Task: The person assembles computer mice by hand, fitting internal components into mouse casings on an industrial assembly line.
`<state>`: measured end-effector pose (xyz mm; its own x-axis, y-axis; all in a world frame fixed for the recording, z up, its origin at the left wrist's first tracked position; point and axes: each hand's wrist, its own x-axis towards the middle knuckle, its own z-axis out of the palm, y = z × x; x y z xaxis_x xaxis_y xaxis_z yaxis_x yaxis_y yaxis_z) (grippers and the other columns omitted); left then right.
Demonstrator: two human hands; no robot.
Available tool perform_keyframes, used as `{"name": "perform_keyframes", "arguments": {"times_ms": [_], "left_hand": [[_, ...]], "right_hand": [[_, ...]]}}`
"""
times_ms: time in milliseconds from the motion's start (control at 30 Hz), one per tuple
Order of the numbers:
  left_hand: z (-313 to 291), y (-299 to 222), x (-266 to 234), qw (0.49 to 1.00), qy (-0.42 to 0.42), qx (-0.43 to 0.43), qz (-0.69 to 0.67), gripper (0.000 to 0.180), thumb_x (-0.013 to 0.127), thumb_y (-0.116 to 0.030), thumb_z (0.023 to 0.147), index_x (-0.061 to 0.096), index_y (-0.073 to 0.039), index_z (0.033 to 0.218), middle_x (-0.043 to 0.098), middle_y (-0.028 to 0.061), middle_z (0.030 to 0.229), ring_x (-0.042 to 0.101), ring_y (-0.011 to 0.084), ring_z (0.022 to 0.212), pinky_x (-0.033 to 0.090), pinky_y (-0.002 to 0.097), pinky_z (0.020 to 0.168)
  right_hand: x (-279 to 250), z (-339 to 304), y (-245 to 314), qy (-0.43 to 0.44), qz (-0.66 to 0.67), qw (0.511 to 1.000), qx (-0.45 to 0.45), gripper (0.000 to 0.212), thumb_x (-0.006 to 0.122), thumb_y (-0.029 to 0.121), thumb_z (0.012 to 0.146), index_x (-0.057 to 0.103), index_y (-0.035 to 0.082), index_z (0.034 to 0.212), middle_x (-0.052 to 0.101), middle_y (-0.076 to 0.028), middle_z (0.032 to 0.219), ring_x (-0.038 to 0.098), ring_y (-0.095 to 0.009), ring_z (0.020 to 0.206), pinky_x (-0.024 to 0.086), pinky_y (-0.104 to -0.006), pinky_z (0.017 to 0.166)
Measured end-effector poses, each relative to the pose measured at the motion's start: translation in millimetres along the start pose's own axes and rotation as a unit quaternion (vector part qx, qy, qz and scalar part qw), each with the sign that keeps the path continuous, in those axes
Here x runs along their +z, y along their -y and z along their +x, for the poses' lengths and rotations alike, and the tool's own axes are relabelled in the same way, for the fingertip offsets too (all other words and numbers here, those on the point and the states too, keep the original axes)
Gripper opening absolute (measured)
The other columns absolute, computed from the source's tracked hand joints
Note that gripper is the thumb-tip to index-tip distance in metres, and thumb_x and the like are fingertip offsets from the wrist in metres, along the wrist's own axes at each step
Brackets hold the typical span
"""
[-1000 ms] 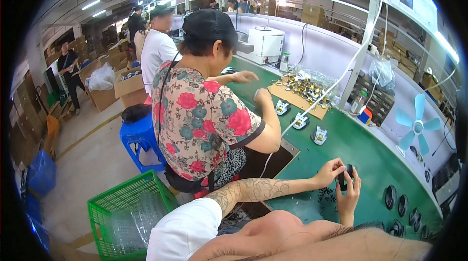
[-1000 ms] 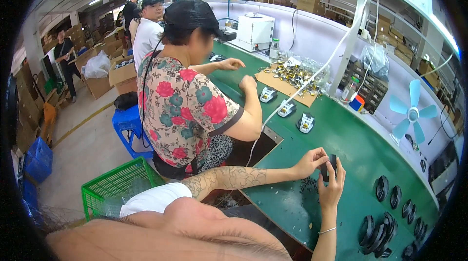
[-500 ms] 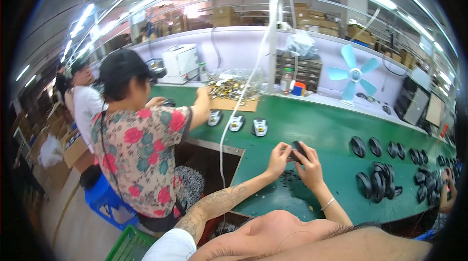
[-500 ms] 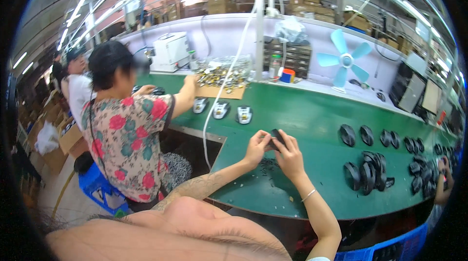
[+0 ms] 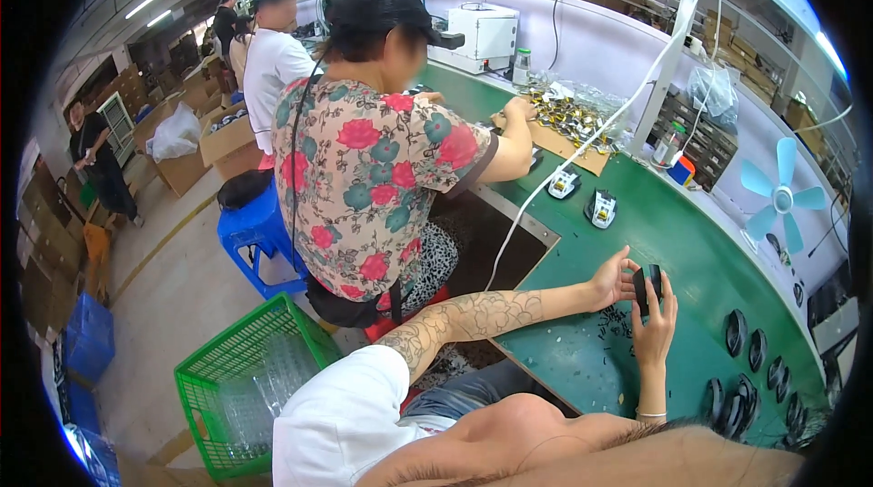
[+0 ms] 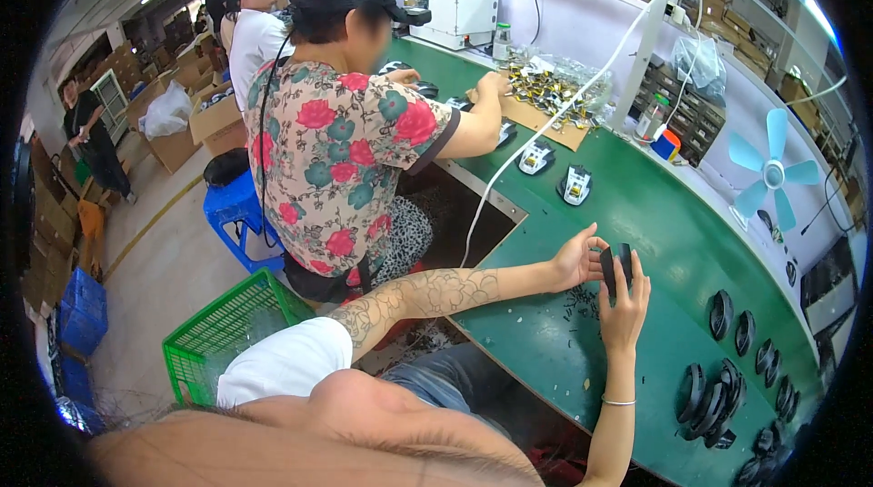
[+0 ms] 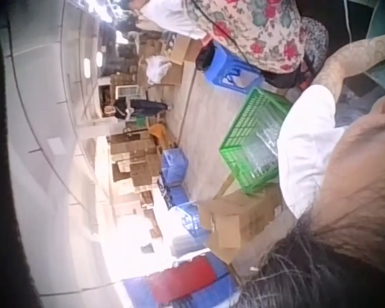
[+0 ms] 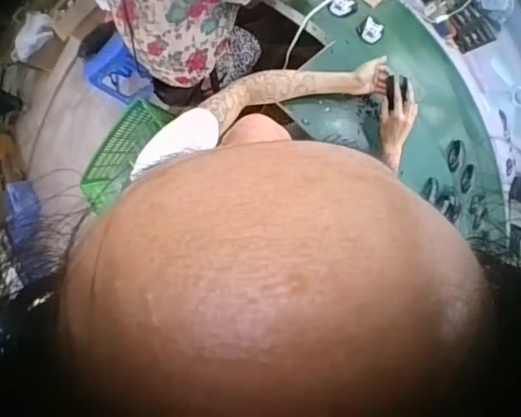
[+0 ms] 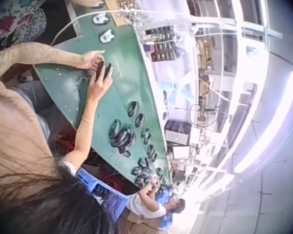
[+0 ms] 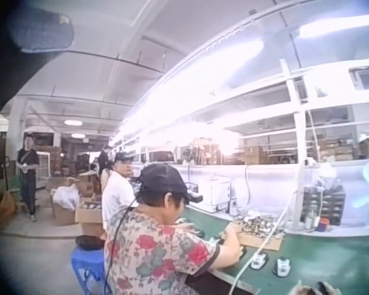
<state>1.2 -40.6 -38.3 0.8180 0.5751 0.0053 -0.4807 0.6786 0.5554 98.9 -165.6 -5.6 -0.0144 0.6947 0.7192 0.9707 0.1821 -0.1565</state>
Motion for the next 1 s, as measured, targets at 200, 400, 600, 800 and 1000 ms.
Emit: {"name": "perform_keyframes", "arguments": {"times_ms": [200,400,600,800,1000], "left_hand": [[-0.6,-0.1,2.6,1.000,-0.012,0.001,-0.016,0.047,0.034,-0.053,0.090,0.050,-0.009,0.087,0.061,0.0118,0.084,0.059,0.0231,0.079,0.047,0.0351,0.073],[-2.1,-0.9,-1.5,0.999,-0.019,-0.016,-0.032,0.046,0.035,-0.051,0.090,0.050,-0.008,0.087,0.060,0.0114,0.082,0.059,0.0225,0.079,0.047,0.0349,0.075],[-3.9,-4.0,0.5,0.998,-0.040,-0.024,-0.032,0.044,0.036,-0.049,0.091,0.051,-0.007,0.088,0.061,0.0104,0.080,0.060,0.0203,0.079,0.049,0.0323,0.072],[4.5,-0.3,-6.0,0.998,-0.067,0.004,0.018,0.026,0.036,-0.030,0.091,0.048,-0.007,0.093,0.058,0.0096,0.086,0.060,0.0188,0.076,0.050,0.0326,0.072],[11.5,6.7,-4.8,0.956,-0.088,0.098,0.261,0.019,0.041,0.008,0.081,0.044,-0.003,0.097,0.054,0.0078,0.088,0.059,0.0157,0.076,0.050,0.0256,0.067]], "right_hand": [[-3.6,-1.0,3.0,0.012,0.003,1.000,0.006,0.051,0.063,0.000,0.070,0.053,0.010,0.119,0.040,-0.013,0.133,0.048,-0.033,0.109,0.041,-0.0419,0.091],[-5.1,-0.2,9.5,0.019,0.084,0.995,0.051,0.051,0.061,-0.004,0.069,0.056,0.011,0.118,0.036,-0.014,0.136,0.050,-0.033,0.107,0.045,-0.0383,0.086],[-5.5,-0.5,9.4,-0.016,0.057,0.998,0.009,0.052,0.063,-0.005,0.066,0.059,0.013,0.115,0.037,-0.013,0.136,0.054,-0.030,0.100,0.049,-0.0364,0.081],[-4.5,2.8,6.8,-0.035,0.083,0.996,0.019,0.053,0.065,-0.004,0.067,0.059,0.013,0.116,0.039,-0.012,0.135,0.056,-0.029,0.100,0.050,-0.0357,0.078],[-2.3,8.1,-2.8,-0.023,0.091,0.995,0.036,0.056,0.065,-0.004,0.068,0.055,0.013,0.121,0.038,-0.010,0.137,0.058,-0.027,0.098,0.049,-0.0359,0.079]]}}
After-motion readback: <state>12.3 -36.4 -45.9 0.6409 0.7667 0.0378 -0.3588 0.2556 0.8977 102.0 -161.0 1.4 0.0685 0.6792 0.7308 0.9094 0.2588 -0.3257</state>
